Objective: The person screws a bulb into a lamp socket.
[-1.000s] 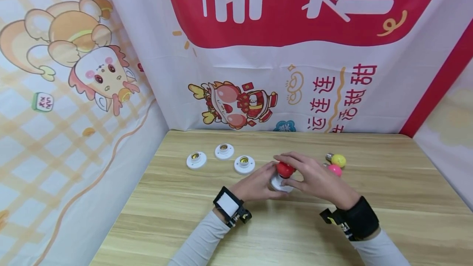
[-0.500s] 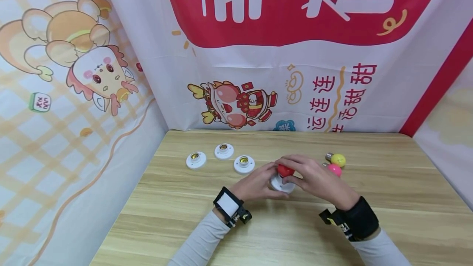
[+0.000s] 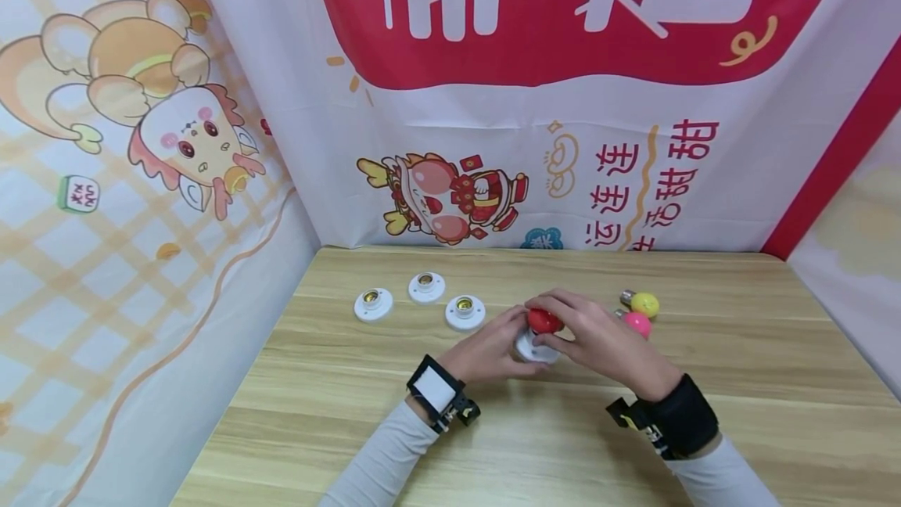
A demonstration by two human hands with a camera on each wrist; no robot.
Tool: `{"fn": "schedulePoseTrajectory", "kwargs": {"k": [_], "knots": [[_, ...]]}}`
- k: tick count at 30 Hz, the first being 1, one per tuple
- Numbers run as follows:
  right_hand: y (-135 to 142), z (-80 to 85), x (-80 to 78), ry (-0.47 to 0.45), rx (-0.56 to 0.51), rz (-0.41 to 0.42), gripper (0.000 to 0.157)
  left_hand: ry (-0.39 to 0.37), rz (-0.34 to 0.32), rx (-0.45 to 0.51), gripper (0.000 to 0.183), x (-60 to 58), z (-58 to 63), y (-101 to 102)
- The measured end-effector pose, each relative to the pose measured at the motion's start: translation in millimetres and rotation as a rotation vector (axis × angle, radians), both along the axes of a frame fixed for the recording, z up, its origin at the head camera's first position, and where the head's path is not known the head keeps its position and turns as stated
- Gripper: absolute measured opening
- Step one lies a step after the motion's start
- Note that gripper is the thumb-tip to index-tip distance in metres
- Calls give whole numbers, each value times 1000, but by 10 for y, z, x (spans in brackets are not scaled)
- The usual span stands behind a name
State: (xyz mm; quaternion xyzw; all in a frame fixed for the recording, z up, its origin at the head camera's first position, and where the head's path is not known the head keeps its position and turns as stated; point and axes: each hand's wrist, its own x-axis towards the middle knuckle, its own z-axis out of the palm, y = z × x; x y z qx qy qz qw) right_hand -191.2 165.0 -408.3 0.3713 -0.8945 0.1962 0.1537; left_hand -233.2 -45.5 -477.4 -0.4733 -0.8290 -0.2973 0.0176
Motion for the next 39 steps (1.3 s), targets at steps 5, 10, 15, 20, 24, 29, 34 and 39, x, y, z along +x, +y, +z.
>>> {"fn": "schedulePoseTrajectory", "kwargs": {"k": [5,10,15,20,24,29,34,39], "knots": [[4,-38,-34,-57,22,-28,55,-11,-13,-1,90,0,-52,31],[5,-37,-96,-77,33,-43,55,-22,-21,3,91,-3,-58,60],[-11,-9,-170,-51,78,-54,41,-43,-44,8,94,-15,-45,79],[-29,-15,-215,2,114,-23,22,-85,-84,47,101,-26,-49,131],[-42,-31,-235,59,135,-28,19,-154,-112,103,111,-20,-74,193],[-82,-50,-257,140,138,-40,15,-188,-91,145,111,10,-96,216],[-119,-64,-260,185,118,-63,16,-211,-46,151,106,47,-105,221],[-147,-71,-248,176,107,-118,18,-227,4,155,97,88,-107,237]]}}
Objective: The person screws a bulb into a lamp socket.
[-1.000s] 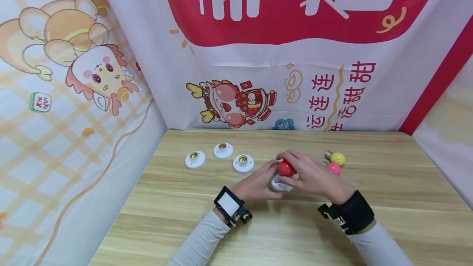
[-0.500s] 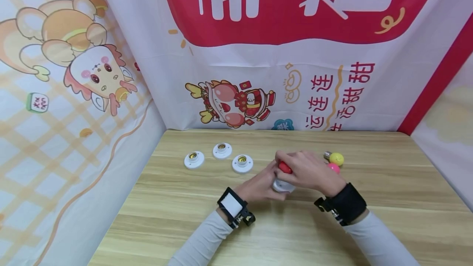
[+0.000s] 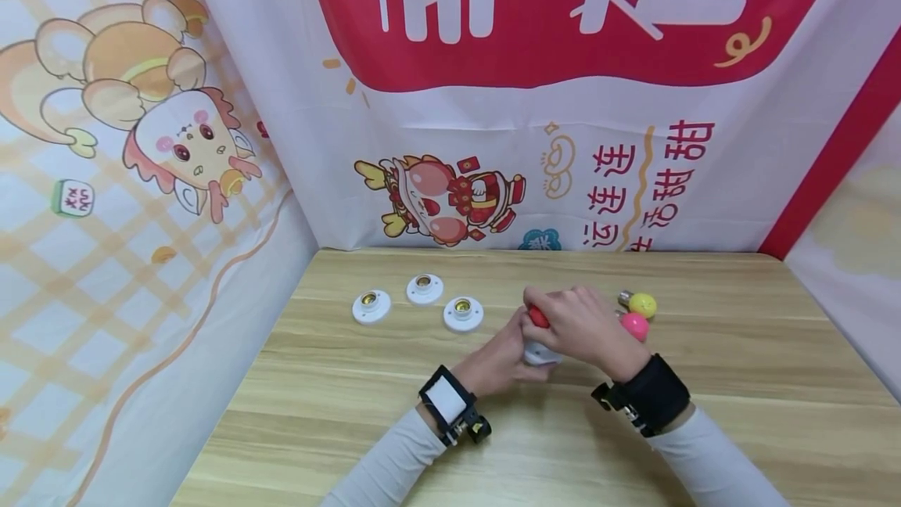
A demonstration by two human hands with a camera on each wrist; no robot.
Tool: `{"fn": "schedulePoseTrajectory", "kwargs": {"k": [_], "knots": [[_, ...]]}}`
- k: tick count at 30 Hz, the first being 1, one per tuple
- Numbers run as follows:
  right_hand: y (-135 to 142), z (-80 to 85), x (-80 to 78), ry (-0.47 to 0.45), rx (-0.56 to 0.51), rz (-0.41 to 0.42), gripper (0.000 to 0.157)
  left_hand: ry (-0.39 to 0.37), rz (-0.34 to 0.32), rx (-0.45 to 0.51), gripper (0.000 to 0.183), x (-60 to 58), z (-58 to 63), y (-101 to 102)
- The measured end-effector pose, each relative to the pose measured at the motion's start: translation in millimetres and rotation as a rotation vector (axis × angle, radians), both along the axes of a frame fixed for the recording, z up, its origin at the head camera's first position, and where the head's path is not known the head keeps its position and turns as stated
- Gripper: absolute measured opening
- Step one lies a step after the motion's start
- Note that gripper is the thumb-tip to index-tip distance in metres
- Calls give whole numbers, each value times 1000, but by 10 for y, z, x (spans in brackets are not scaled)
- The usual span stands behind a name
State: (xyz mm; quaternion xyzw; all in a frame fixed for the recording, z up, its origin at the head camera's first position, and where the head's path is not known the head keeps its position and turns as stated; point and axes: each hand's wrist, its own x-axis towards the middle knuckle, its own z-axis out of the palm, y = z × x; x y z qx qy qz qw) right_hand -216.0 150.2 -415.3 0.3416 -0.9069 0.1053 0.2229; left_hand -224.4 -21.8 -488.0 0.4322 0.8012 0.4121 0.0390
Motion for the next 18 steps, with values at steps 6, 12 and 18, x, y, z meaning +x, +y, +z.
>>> {"fn": "schedulePoseTrajectory", "kwargs": {"k": [6,12,18], "knots": [[-16,-15,9,34,23,-72,21,44,64,-14,86,44,2,45],[-18,-30,8,45,22,-114,23,47,109,-6,84,49,-3,44],[-26,-25,32,10,2,-157,30,10,135,25,88,7,-13,29]]}}
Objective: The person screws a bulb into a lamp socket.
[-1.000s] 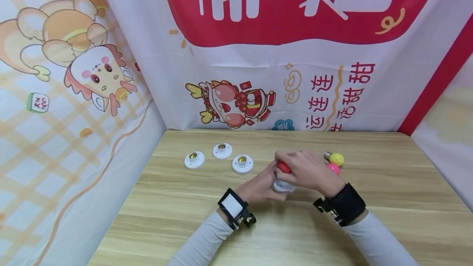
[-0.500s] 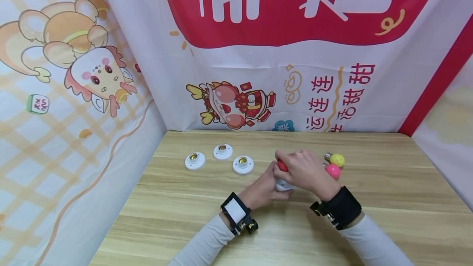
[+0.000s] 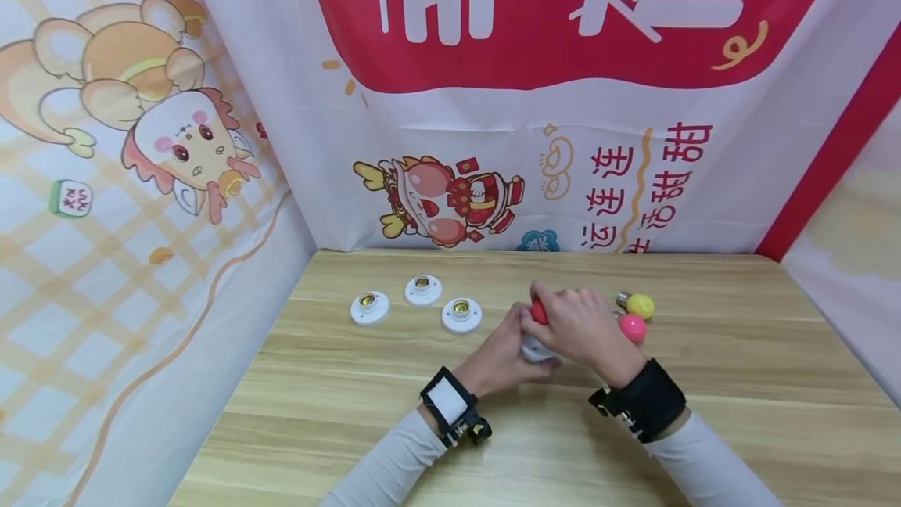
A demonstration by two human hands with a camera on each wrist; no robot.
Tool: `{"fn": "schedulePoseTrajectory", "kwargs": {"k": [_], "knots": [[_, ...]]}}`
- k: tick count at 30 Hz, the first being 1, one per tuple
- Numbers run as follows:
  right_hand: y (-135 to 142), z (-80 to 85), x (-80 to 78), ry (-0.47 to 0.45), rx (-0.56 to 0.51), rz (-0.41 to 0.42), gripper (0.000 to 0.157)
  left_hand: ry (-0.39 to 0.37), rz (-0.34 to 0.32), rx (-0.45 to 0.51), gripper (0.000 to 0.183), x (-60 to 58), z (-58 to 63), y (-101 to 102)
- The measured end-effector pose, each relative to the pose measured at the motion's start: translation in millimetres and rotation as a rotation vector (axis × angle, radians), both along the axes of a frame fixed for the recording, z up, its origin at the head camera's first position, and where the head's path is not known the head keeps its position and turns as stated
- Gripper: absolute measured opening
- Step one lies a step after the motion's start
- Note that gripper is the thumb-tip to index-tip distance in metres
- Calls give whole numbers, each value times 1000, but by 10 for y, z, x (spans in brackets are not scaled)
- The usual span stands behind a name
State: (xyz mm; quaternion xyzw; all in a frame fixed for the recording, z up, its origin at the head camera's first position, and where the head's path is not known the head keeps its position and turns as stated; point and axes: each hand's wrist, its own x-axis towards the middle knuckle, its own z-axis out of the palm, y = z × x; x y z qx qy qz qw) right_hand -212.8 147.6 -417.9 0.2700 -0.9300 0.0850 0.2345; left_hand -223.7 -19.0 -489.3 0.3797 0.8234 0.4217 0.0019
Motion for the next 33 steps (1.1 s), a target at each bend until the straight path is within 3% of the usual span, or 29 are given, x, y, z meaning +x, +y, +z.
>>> {"fn": "schedulePoseTrajectory", "kwargs": {"k": [7,12,18,22,27,33], "knots": [[-18,19,18,-46,-30,-26,43,-28,27,21,78,-47,34,-7],[-1,41,7,-56,-27,42,48,-58,0,56,81,-43,53,-42],[22,52,-23,-26,-27,197,34,-95,-124,157,88,-37,91,-38],[15,63,-36,-5,-57,276,24,-107,-172,168,86,34,199,-50],[-25,72,-49,19,-70,316,16,-91,-178,128,83,119,321,-78],[-66,56,-27,34,-71,284,14,-105,-132,130,90,80,177,-42]]}}
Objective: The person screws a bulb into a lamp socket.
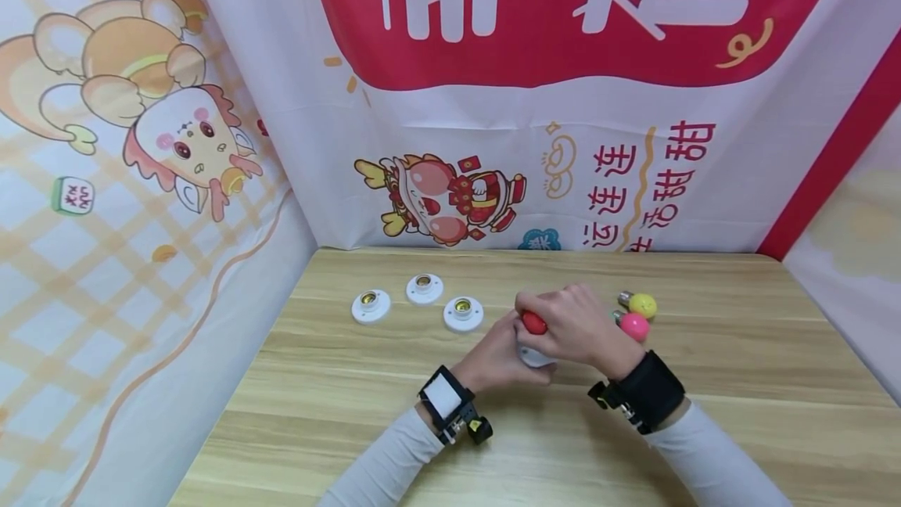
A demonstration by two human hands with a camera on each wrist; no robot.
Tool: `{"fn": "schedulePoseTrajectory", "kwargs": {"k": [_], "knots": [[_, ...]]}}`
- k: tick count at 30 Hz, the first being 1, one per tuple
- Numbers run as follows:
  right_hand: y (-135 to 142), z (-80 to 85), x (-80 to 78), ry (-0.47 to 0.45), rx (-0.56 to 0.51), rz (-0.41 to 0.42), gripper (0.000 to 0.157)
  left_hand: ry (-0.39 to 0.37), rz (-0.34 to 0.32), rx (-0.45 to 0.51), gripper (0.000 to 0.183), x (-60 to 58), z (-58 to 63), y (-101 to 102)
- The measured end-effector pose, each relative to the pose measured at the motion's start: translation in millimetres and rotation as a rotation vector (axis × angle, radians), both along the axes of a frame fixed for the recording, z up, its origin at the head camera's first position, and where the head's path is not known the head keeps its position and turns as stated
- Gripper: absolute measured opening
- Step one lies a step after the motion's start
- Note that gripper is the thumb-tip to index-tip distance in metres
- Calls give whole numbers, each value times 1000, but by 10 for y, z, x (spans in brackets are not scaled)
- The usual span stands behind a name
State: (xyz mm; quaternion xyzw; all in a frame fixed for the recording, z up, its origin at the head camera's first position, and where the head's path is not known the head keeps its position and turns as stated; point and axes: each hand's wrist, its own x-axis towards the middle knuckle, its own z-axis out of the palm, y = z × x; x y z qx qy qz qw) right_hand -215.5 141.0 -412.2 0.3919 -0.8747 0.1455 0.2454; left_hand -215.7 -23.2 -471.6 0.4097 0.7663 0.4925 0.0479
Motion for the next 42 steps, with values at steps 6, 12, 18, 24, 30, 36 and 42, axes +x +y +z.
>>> {"fn": "schedulePoseTrajectory", "kwargs": {"k": [6,12,18,24,30,36,42], "knots": [[-23,-1,25,26,11,-27,15,-2,29,32,91,-14,-80,15],[-46,-2,22,71,0,-80,16,75,149,-17,91,-2,-72,54],[-70,-11,21,123,-22,-175,20,139,281,-97,92,33,-21,105],[-112,-11,51,137,-33,-277,23,216,355,-129,88,54,-23,132],[-147,-51,77,125,-63,-345,28,280,392,-151,85,67,-28,141],[-117,-57,56,100,-47,-339,31,187,288,-99,83,27,-44,82],[-95,-29,52,74,-12,-289,34,35,132,19,81,-27,-71,8]]}}
